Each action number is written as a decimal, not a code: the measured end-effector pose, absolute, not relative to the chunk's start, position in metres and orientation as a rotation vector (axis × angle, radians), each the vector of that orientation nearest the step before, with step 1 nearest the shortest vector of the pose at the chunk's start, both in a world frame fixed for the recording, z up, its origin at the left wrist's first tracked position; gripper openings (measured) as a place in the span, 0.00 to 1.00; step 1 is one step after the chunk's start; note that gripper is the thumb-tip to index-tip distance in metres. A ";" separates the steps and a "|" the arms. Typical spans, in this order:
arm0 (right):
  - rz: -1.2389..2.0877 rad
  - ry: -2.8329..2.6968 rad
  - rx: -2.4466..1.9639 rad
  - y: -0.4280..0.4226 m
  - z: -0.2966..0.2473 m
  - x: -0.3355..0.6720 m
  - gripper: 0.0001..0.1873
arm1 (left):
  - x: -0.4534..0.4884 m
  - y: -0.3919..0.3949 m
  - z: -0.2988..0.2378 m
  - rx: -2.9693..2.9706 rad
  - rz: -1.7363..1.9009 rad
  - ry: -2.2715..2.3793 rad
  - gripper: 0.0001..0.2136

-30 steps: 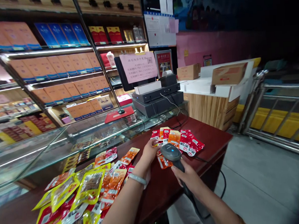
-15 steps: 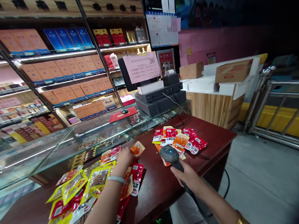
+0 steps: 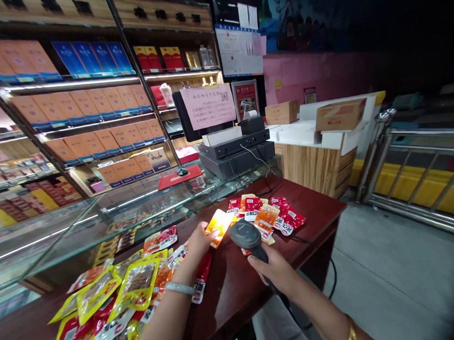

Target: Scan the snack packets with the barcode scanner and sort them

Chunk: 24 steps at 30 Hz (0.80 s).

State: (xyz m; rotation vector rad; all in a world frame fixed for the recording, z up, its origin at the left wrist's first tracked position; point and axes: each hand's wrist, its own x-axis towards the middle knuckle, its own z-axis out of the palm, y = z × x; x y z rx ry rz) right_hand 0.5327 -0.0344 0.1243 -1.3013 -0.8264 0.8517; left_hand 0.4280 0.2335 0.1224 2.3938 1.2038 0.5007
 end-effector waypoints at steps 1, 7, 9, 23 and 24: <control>0.851 -0.829 -1.303 -0.035 0.124 0.532 0.26 | 0.429 0.233 0.122 2.393 0.513 1.191 0.14; 0.855 -0.829 -1.307 -0.037 0.122 0.533 0.27 | 0.439 0.220 0.124 2.134 0.556 1.130 0.13; 0.860 -0.815 -1.315 -0.038 0.120 0.533 0.28 | 0.449 0.210 0.123 1.876 0.581 1.061 0.16; 0.802 -0.756 -1.341 -0.050 0.109 0.542 0.28 | 0.504 0.162 0.134 1.426 0.509 0.607 0.26; 0.803 -0.761 -1.342 -0.050 0.107 0.543 0.28 | 0.496 0.163 0.135 1.518 0.535 0.643 0.26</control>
